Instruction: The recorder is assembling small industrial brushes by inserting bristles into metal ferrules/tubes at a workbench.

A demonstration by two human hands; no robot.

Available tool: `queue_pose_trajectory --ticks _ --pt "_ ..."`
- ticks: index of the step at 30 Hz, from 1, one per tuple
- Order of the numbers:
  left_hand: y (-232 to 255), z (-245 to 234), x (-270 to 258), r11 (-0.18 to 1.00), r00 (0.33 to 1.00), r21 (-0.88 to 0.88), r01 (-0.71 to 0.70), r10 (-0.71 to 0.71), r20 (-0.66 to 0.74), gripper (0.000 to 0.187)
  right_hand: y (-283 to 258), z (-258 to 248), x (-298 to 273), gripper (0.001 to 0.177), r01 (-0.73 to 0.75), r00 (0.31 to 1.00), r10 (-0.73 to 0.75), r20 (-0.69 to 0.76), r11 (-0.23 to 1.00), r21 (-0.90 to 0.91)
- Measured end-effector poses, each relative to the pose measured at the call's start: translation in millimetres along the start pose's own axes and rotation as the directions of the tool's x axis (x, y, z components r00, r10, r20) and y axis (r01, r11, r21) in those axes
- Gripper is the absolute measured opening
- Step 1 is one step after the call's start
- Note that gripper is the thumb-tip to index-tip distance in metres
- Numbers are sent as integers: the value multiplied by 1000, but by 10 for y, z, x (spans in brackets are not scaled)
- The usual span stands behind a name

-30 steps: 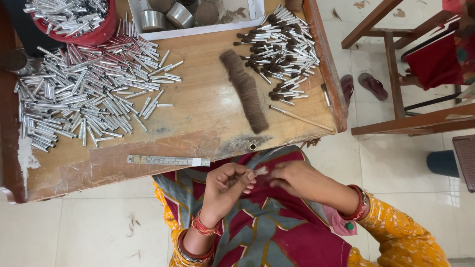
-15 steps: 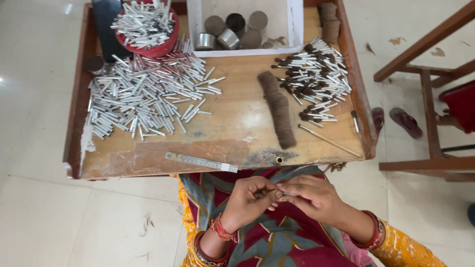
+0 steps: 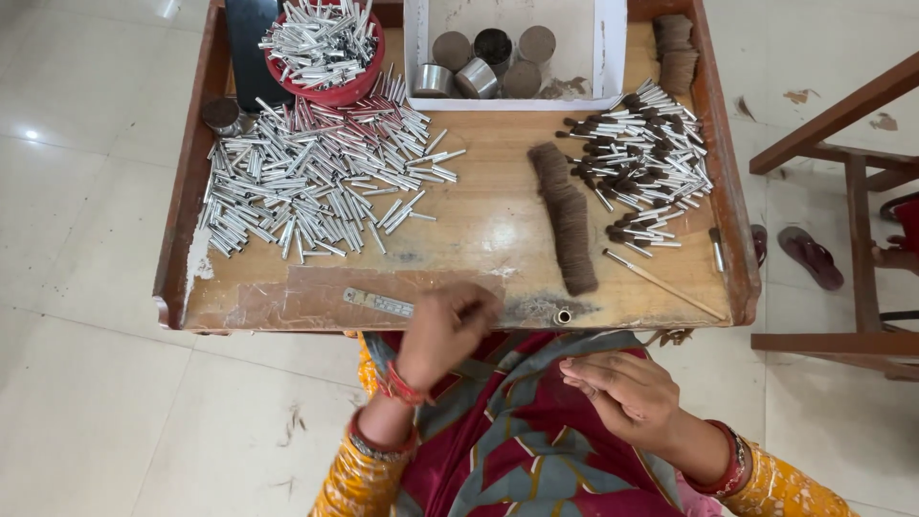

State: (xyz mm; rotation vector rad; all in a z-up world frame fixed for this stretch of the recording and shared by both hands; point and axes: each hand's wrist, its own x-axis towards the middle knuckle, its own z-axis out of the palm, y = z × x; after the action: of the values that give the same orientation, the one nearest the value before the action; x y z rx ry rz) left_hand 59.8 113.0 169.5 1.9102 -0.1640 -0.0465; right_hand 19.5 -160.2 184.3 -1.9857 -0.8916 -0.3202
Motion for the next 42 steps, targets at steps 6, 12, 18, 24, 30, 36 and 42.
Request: queue_pose_trajectory --ticks 6,12,18,24,30,36,42 --pt "-255 -702 897 633 922 769 -91 344 -175 2 -4 -27 14 32 60 998 -61 -18 997 -42" --pt "-274 -628 874 458 931 868 -193 364 15 10 -1 -46 -17 31 51 998 -53 -42 998 -44" --pt "541 148 -97 932 964 -252 -261 264 -21 28 85 -1 -66 28 -71 993 86 -78 981 181" --pt "177 836 -465 253 975 -943 214 -122 188 11 1 1 -81 26 -13 988 46 -147 976 219" --pt "34 990 -554 99 941 -949 299 -196 276 6 58 40 -143 25 86 985 -61 -162 984 153" --pt "57 991 -577 94 938 -947 307 -198 284 8 39 45 -149 26 92 982 -66 -179 986 136" --pt "86 979 -592 87 937 -947 308 -200 286 8 2 49 -128 26 71 982 -51 -182 992 106"
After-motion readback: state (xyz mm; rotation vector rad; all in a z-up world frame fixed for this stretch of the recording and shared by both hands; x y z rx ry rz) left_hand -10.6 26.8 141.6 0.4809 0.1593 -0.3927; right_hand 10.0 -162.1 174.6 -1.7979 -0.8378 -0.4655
